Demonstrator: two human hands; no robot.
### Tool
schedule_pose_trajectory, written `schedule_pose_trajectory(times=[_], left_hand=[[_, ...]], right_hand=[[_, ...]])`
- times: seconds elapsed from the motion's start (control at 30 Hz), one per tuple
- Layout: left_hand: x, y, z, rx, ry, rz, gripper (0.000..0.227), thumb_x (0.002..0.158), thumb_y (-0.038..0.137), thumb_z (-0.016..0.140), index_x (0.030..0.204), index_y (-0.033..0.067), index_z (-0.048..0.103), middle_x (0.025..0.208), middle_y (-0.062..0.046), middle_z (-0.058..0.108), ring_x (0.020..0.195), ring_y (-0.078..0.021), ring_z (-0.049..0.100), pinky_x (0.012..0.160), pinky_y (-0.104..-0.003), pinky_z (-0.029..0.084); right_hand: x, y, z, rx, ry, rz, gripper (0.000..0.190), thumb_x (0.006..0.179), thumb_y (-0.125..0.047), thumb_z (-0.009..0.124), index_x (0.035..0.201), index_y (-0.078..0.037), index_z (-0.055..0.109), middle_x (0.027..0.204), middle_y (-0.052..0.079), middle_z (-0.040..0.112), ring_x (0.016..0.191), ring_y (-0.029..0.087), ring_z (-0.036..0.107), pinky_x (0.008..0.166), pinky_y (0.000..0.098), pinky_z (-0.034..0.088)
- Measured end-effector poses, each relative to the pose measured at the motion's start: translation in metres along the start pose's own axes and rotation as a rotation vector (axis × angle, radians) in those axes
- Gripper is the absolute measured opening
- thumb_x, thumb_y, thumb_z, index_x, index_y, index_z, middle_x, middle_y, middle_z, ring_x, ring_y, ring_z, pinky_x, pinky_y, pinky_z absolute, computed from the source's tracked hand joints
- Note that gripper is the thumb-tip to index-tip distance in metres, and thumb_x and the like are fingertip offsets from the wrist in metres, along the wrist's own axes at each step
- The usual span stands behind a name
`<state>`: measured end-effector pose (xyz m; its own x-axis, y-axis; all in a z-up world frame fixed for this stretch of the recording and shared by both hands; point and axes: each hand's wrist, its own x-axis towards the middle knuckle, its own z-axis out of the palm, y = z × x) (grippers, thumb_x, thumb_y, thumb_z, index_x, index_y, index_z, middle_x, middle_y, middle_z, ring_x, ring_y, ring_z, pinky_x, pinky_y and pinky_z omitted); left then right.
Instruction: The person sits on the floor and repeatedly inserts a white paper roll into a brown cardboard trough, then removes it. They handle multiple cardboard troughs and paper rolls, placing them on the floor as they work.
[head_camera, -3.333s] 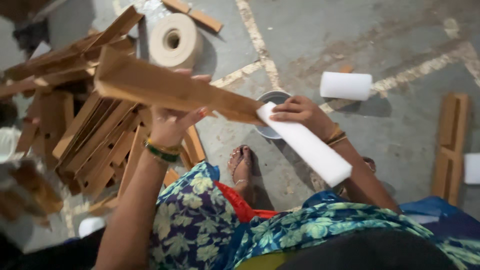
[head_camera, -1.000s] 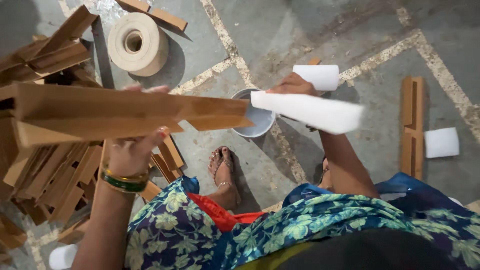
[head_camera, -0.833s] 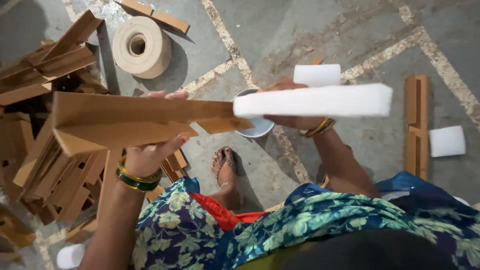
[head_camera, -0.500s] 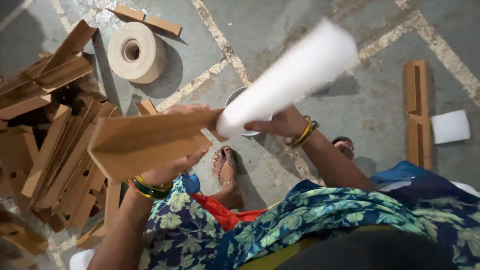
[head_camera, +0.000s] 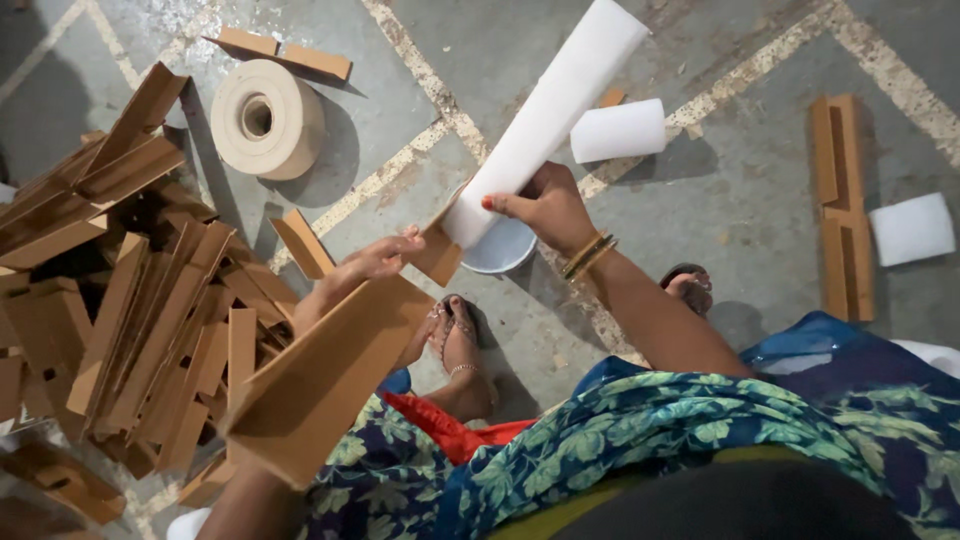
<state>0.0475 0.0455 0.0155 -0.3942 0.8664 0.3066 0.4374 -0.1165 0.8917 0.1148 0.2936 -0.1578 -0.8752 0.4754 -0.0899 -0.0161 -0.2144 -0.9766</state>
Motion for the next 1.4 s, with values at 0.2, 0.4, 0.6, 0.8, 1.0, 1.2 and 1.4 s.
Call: schedule_pose_trajectory(times=[0.2, 0.4, 0.6, 0.8, 1.0, 1.2, 1.4], left_hand=[[0.001, 0.000, 0.002, -0.052, 0.021, 0.033, 0.066, 0.085, -0.002, 0.083, 0.141, 0.0107, 0.051, 0.143, -0.018, 0.059, 0.144, -0.0302, 0.053, 0.127, -0.050, 0.042], [0.002, 0.004, 0.001, 0.053, 0.029, 0.113, 0.064, 0.083, 0.001, 0.084, 0.136, 0.0129, 0.050, 0.140, -0.018, 0.061, 0.142, -0.0325, 0.057, 0.125, -0.052, 0.046], [-0.007, 0.010, 0.004, 0.222, 0.022, 0.068, 0.063, 0.084, 0.007, 0.088, 0.135, 0.0134, 0.052, 0.144, -0.017, 0.062, 0.143, -0.0327, 0.057, 0.116, -0.045, 0.053], [-0.001, 0.001, -0.002, 0.296, -0.039, 0.042, 0.059, 0.086, 0.010, 0.085, 0.135, 0.0116, 0.051, 0.145, -0.018, 0.060, 0.144, -0.0350, 0.056, 0.114, -0.043, 0.054], [0.002, -0.001, -0.006, 0.324, -0.129, 0.016, 0.052, 0.091, 0.011, 0.078, 0.136, 0.0090, 0.051, 0.146, -0.019, 0.060, 0.145, -0.0375, 0.055, 0.115, -0.044, 0.053], [-0.001, 0.004, -0.002, 0.150, -0.083, 0.084, 0.045, 0.098, 0.020, 0.070, 0.139, 0.0109, 0.053, 0.145, -0.018, 0.061, 0.145, -0.0365, 0.056, 0.119, -0.049, 0.052], [-0.003, 0.020, 0.011, 0.093, 0.038, 0.103, 0.057, 0.086, 0.005, 0.081, 0.137, 0.0116, 0.056, 0.139, -0.015, 0.066, 0.136, -0.0326, 0.061, 0.121, -0.055, 0.047]], right_hand=[[0.017, 0.026, -0.014, -0.057, 0.074, 0.005, 0.029, 0.080, -0.014, 0.085, 0.101, 0.004, 0.075, 0.093, 0.009, 0.079, 0.081, 0.012, 0.072, 0.072, 0.0286, 0.058], [0.023, 0.034, -0.022, -0.070, 0.108, 0.026, 0.025, 0.079, -0.015, 0.085, 0.095, 0.002, 0.076, 0.083, 0.007, 0.076, 0.069, 0.011, 0.066, 0.062, 0.0268, 0.053], [0.008, 0.022, 0.004, 0.174, 0.039, 0.074, 0.019, 0.082, -0.011, 0.083, 0.092, 0.002, 0.076, 0.078, 0.005, 0.072, 0.064, 0.010, 0.061, 0.058, 0.0267, 0.048], [-0.019, -0.014, 0.023, 0.297, -0.044, 0.092, 0.017, 0.083, -0.009, 0.082, 0.094, 0.001, 0.075, 0.077, 0.005, 0.072, 0.066, 0.010, 0.062, 0.059, 0.0257, 0.048], [-0.039, -0.046, 0.036, 0.132, -0.041, -0.104, 0.022, 0.084, -0.013, 0.081, 0.101, -0.001, 0.074, 0.090, 0.004, 0.077, 0.079, 0.009, 0.070, 0.069, 0.0255, 0.057], [-0.027, -0.036, 0.025, -0.349, 0.103, -0.312, 0.024, 0.083, -0.017, 0.085, 0.098, 0.000, 0.076, 0.081, 0.006, 0.077, 0.067, 0.009, 0.070, 0.061, 0.0273, 0.054], [0.004, 0.009, 0.007, -0.324, 0.186, -0.132, 0.032, 0.079, -0.019, 0.087, 0.099, 0.002, 0.074, 0.085, 0.009, 0.078, 0.073, 0.012, 0.072, 0.065, 0.0284, 0.057]])
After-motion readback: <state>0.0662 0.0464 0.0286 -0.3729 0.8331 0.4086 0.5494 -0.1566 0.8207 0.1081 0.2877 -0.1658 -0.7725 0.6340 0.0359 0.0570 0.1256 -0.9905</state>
